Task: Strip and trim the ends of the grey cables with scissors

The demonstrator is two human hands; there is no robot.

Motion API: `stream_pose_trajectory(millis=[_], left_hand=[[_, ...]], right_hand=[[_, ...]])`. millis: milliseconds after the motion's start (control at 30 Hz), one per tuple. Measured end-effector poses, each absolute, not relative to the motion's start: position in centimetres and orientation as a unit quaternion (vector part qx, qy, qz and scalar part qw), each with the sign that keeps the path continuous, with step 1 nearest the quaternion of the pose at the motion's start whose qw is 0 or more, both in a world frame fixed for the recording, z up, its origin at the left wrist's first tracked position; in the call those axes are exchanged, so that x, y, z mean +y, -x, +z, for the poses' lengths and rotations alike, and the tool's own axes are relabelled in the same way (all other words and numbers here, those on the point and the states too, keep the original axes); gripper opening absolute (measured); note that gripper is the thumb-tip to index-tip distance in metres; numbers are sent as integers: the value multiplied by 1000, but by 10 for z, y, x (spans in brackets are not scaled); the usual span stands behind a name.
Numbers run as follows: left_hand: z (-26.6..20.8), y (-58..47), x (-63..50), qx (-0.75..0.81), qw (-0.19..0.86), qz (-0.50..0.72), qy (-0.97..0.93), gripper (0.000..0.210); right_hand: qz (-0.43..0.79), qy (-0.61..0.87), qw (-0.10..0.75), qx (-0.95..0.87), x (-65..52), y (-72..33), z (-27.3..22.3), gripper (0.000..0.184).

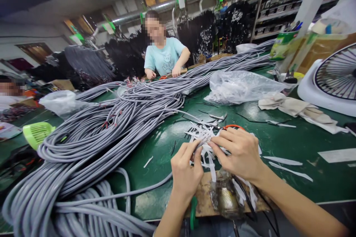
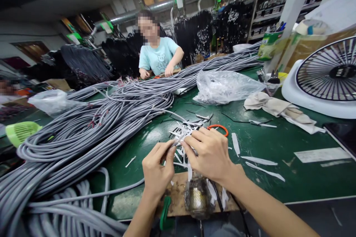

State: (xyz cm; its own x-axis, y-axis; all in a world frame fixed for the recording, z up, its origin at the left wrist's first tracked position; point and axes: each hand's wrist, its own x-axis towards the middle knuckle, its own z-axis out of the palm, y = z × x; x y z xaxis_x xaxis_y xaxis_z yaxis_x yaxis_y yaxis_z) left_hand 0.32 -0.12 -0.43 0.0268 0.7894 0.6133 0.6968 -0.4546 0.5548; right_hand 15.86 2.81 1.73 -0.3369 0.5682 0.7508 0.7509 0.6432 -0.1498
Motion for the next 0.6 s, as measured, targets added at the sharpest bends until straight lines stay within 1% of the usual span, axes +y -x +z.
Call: stream_pose_trajectory(millis=[67,133,300,400,467,533,600], left_hand=[[-5,-2,-1,511,44,457,-727,22],[-4,-1,-1,517,77,445,-727,22],[2,3,-1,504,258,442,-696,28],[4,4,0,489,324,452,-671,31],[4,2,1,497,329,467,-653,32],[2,1,4,519,307,487,-631,31],[-1,0,7,537,289,508,-608,29]], right_hand=[[-105,396,406,-817,29,-161,19,22],[-81,381,407,-826,29,-162,18,23],[42,325,424,-844,27,-157,14,26],[138,302,449,-830,24,-156,17,25],[215,271,460,-818,22,-159,22,29],[282,225,482,-799,19,-163,25,35],[315,222,519,-763,18,-165,25,35]])
